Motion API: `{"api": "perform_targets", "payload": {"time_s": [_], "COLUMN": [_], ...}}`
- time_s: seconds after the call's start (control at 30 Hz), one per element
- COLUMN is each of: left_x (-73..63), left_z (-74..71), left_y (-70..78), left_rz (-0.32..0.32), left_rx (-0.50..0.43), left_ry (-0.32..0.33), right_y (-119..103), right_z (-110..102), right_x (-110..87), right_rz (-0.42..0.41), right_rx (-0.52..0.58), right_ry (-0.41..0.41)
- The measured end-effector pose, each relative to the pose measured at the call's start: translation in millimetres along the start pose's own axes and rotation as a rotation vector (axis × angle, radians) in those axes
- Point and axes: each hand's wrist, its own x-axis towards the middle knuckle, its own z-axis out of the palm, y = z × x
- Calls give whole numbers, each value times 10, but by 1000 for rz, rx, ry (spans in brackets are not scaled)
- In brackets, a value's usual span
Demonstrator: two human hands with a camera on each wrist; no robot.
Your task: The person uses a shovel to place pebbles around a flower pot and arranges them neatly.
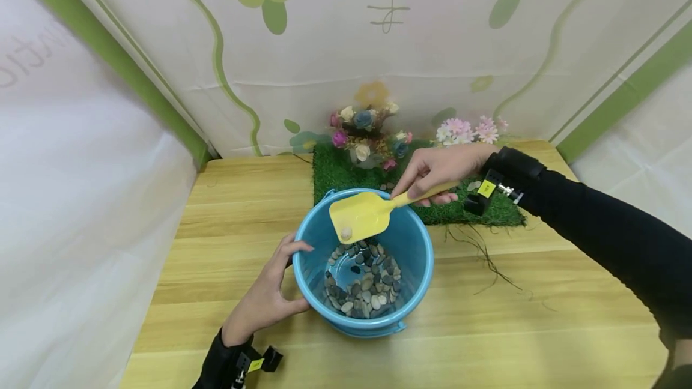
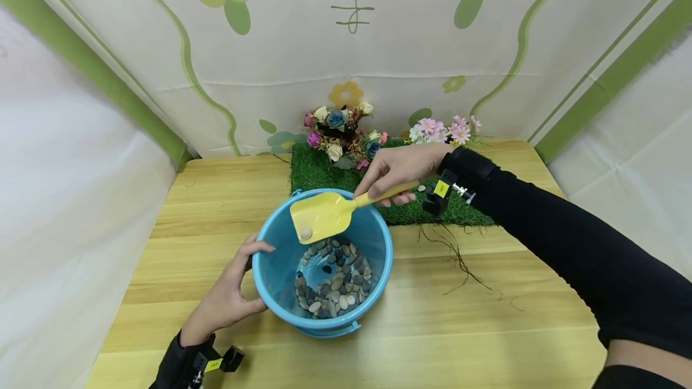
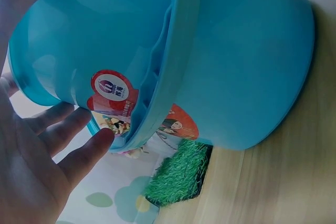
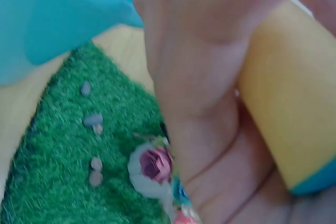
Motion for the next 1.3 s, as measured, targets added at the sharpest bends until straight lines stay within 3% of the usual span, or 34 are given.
{"api": "perform_targets", "payload": {"time_s": [0.23, 0.63, 0.83, 1.1, 1.3], "left_x": [-2, -8, 1, -2, -3], "left_z": [2, 13, 17, 16, 24], "left_y": [-9, -12, 3, 19, 11], "left_rz": [3, 15, 19, 15, 22], "left_rx": [-15, -11, -22, -16, -6], "left_ry": [-2, 3, 4, 5, 9], "right_y": [58, 229, 431, 829, 992], "right_z": [-139, -332, -389, -357, -324], "right_x": [-147, -311, -368, -295, -128], "right_rz": [53, 56, 79, 57, 98], "right_rx": [13, 23, 116, 190, 167], "right_ry": [111, 210, 288, 293, 326]}}
